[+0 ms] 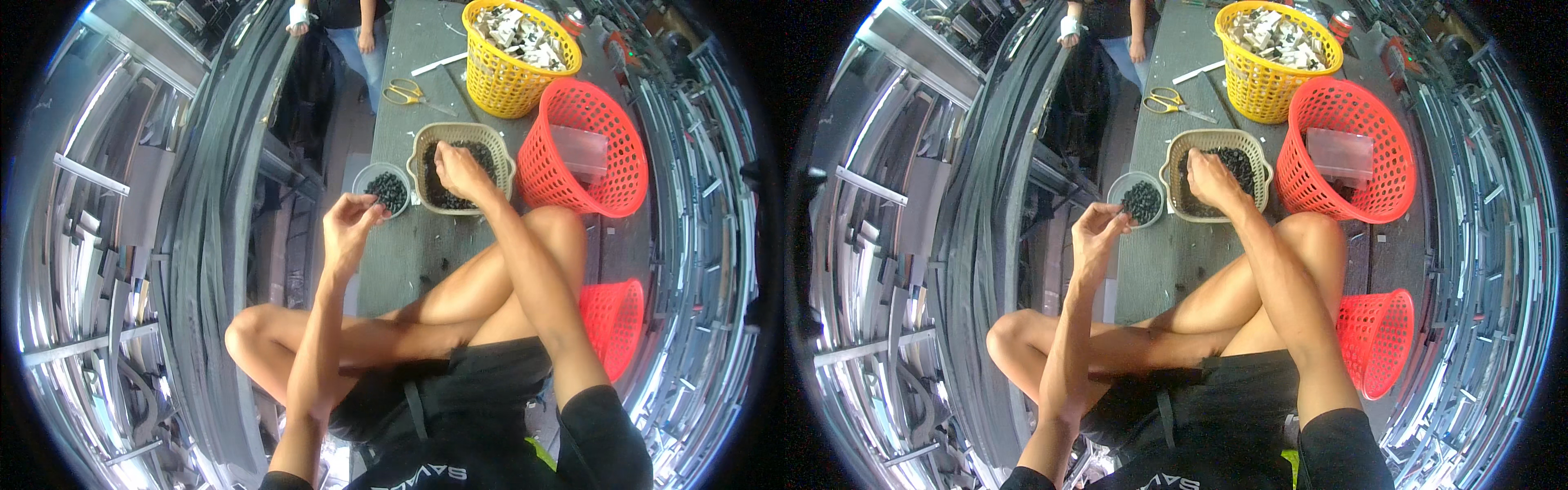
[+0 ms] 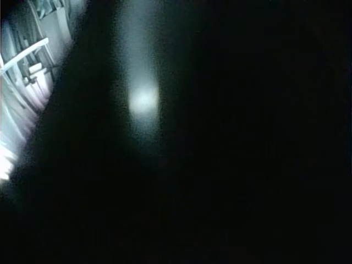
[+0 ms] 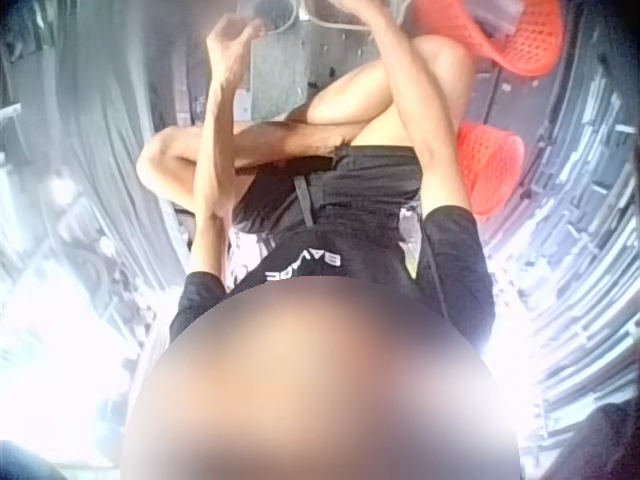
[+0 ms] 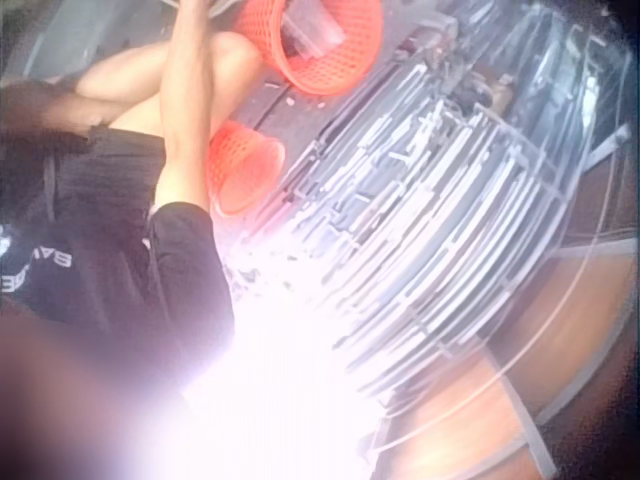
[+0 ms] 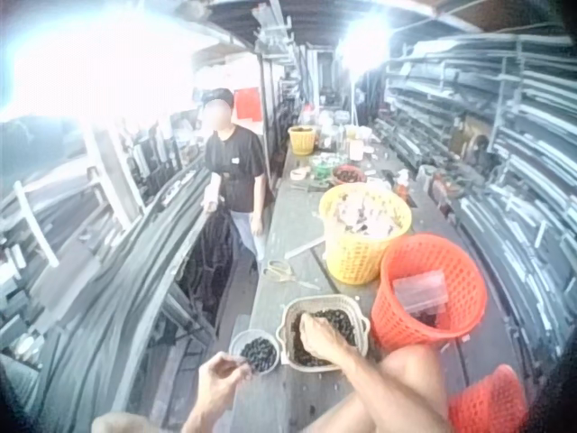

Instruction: The person sits cross-legged on the floor and repeatedly picks small black fasteners from a container, inspects them, and places them into a smaller bowl. The person handles the fasteners one at a time throughout the clip.

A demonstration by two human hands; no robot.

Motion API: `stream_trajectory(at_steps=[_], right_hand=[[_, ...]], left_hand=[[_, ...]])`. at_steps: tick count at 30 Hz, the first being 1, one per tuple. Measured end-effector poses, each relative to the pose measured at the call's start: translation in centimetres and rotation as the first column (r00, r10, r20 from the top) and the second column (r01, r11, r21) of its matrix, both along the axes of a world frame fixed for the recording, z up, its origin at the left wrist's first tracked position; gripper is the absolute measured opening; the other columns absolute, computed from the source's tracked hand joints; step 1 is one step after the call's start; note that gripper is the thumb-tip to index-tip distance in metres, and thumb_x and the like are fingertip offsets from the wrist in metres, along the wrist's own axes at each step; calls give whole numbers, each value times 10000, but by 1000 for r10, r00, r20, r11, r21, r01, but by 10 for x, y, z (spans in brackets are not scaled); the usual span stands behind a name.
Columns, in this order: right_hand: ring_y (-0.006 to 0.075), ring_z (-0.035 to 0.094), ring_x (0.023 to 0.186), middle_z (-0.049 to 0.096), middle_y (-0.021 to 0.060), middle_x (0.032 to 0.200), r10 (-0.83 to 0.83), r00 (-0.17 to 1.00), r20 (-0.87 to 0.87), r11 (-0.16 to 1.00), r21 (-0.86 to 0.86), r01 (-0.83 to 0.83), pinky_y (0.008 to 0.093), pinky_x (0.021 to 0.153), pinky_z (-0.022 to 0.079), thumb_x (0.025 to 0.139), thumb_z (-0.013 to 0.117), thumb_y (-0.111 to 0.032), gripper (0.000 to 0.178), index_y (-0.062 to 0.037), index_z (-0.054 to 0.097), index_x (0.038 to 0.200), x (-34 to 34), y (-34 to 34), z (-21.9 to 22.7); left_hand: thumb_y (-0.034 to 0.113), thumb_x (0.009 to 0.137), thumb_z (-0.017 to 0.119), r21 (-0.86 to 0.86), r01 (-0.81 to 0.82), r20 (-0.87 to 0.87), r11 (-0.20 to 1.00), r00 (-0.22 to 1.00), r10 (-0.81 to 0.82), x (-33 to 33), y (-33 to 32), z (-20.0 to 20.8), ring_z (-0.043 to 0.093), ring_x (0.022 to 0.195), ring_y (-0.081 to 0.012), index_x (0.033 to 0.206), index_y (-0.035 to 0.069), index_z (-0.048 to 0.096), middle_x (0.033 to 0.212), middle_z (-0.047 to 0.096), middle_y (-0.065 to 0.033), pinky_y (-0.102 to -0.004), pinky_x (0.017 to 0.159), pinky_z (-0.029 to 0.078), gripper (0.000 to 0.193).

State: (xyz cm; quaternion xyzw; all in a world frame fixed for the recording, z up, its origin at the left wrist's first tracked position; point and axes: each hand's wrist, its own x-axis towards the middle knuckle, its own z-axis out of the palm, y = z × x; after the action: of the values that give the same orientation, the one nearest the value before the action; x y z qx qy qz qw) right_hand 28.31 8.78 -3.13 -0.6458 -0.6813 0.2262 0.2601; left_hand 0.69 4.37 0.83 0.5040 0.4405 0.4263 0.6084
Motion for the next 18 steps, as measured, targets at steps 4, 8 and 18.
stream_trajectory(at_steps=[4,8,18], right_hand=[[331,747,881,736,219,897,6,991,-131,999,-47,-13,420,792,588,940,668,-73,165,27,641,1068,-8,0,19],[144,714,811,715,81,870,84,868,-489,975,-139,-172,304,701,599,973,673,-39,101,16,638,1050,-31,-7,38],[148,710,815,743,101,885,180,682,-709,943,-73,-325,332,740,575,1048,634,-142,185,42,628,1038,-70,-36,62]], left_hand=[[30,999,712,-18,-5,56,1000,998,6,2,0,5,764,970,-232,1109,-50,651,1026,754,-161,-315,852,596,149],[69,1024,696,-43,-18,101,999,995,22,5,1,7,765,1011,-247,1125,-48,648,1053,756,-157,-325,863,602,162],[113,1020,724,-24,-24,28,999,999,25,5,2,-1,723,923,-149,1154,-43,709,1014,756,-100,-299,837,589,206]])
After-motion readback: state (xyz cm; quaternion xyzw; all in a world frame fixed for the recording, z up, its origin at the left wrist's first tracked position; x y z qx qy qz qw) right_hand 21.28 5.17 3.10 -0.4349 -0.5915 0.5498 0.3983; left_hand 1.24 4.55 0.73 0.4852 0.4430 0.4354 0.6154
